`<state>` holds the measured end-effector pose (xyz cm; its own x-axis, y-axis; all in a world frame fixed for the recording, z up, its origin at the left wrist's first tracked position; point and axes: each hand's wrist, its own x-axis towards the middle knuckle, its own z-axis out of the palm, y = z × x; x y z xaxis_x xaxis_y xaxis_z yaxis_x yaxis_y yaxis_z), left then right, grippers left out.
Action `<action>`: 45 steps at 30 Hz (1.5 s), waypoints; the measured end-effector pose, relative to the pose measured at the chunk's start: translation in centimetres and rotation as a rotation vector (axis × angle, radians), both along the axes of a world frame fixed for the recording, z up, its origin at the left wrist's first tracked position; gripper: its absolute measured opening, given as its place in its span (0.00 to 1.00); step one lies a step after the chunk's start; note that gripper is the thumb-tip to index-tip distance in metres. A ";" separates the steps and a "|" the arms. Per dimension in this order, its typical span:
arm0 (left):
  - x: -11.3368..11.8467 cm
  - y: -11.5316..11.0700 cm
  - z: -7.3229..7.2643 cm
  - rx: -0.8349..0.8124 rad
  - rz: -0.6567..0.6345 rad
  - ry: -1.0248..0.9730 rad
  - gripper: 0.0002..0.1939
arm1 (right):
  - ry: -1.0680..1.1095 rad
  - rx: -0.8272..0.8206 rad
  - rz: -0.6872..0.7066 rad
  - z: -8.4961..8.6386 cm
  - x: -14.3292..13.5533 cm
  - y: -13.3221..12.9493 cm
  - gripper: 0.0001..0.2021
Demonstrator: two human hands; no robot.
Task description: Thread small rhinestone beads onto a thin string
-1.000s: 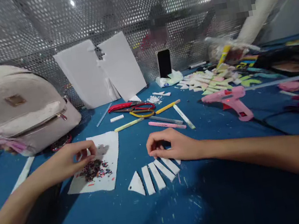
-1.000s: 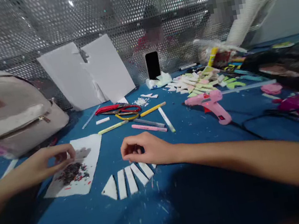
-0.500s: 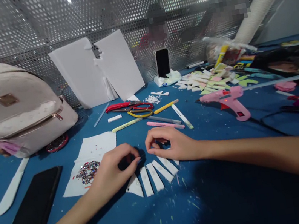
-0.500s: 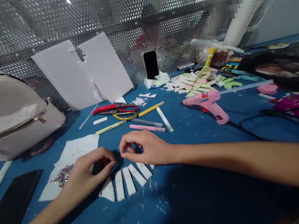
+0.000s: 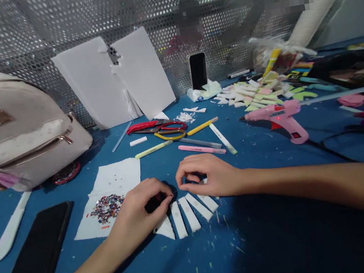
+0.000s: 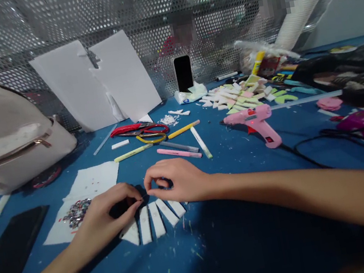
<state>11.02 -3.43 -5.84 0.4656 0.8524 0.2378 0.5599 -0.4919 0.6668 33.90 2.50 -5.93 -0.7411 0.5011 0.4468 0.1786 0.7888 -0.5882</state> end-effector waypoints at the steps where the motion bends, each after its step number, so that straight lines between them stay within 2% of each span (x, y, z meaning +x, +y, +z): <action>1: 0.0 0.0 0.0 -0.004 -0.004 0.003 0.07 | -0.011 0.012 0.003 0.0 0.0 0.0 0.00; 45: 0.0 0.0 0.2 -0.026 -0.014 -0.006 0.07 | -0.084 0.022 -0.015 -0.2 0.0 0.0 0.00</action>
<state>11.04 -3.44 -5.61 0.4767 0.8515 0.2182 0.5491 -0.4823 0.6826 33.87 2.53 -6.10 -0.7690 0.5029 0.3947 0.2383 0.7984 -0.5529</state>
